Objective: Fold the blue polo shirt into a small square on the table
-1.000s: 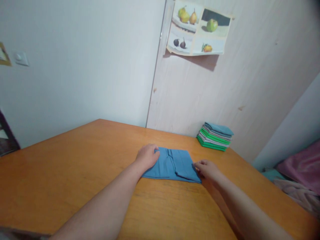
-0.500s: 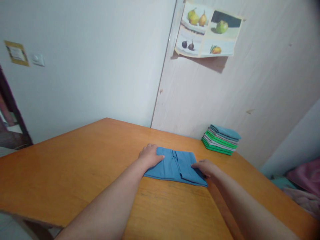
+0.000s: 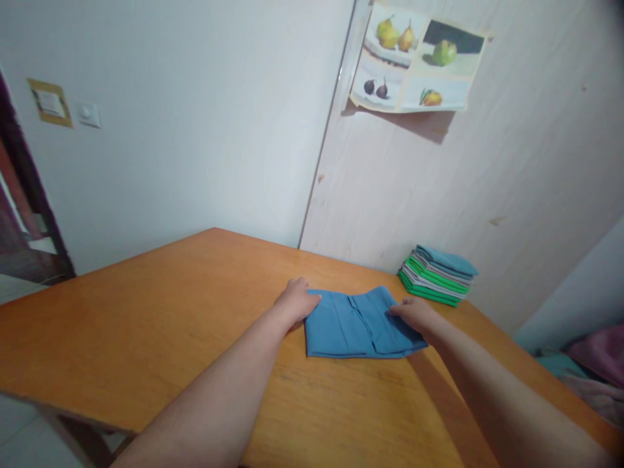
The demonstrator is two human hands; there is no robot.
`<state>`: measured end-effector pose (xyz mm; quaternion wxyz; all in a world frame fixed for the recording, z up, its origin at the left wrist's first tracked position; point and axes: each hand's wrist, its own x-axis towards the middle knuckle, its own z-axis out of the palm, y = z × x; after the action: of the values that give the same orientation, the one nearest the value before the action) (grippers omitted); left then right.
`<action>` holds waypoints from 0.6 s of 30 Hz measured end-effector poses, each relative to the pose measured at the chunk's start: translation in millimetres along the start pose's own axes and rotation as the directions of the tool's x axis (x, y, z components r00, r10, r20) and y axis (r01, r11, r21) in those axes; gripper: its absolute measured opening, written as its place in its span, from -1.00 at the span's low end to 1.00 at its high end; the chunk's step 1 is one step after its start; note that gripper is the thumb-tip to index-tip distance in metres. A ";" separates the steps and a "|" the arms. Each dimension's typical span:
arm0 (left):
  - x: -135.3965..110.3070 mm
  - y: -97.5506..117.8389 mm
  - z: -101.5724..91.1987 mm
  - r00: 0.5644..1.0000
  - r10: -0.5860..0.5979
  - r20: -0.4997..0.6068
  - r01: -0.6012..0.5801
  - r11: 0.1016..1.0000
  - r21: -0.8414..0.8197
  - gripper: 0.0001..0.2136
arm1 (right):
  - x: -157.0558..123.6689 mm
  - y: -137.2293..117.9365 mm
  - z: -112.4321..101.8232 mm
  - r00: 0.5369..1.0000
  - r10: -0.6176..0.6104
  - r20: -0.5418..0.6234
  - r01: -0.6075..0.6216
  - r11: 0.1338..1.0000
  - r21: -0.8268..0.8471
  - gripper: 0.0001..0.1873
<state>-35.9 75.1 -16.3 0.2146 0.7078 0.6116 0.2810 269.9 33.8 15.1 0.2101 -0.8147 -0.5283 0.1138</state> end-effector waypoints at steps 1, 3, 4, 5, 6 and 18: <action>-2.0 1.7 -1.1 0.999 0.035 -0.022 -0.034 0.998 0.044 -0.54 | 0.9 -0.6 -3.7 1.000 -0.008 -0.003 0.008 1.000 -0.023 -0.78; -7.1 6.9 -2.2 0.982 0.180 -0.051 -0.173 0.977 0.121 -0.59 | 1.6 -2.2 -9.1 1.000 -0.029 -0.001 0.029 0.997 -0.066 -0.79; -10.1 10.2 -1.9 0.959 0.279 -0.044 -0.271 0.953 0.136 -0.64 | 1.6 -3.3 -10.9 0.999 -0.041 0.002 0.041 0.995 -0.089 -0.79; -13.3 13.7 -0.8 0.926 0.377 -0.024 -0.372 0.919 0.128 -0.67 | 1.3 -4.8 -12.3 0.999 -0.052 0.004 0.052 0.992 -0.112 -0.79; -16.7 17.2 1.1 0.885 0.465 0.006 -0.463 0.880 0.106 -0.69 | 0.9 -6.8 -13.6 0.998 -0.065 0.006 0.065 0.989 -0.135 -0.80; -36.3 26.8 22.4 0.713 0.601 0.361 -0.651 0.758 0.026 -0.50 | -20.2 -85.3 -27.2 0.966 -0.257 0.033 0.250 0.888 -0.387 -0.83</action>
<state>-4.6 35.9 -20.7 0.1516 0.9238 0.3093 0.1670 203.3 39.6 77.9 0.0627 -0.7653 -0.6400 -0.0292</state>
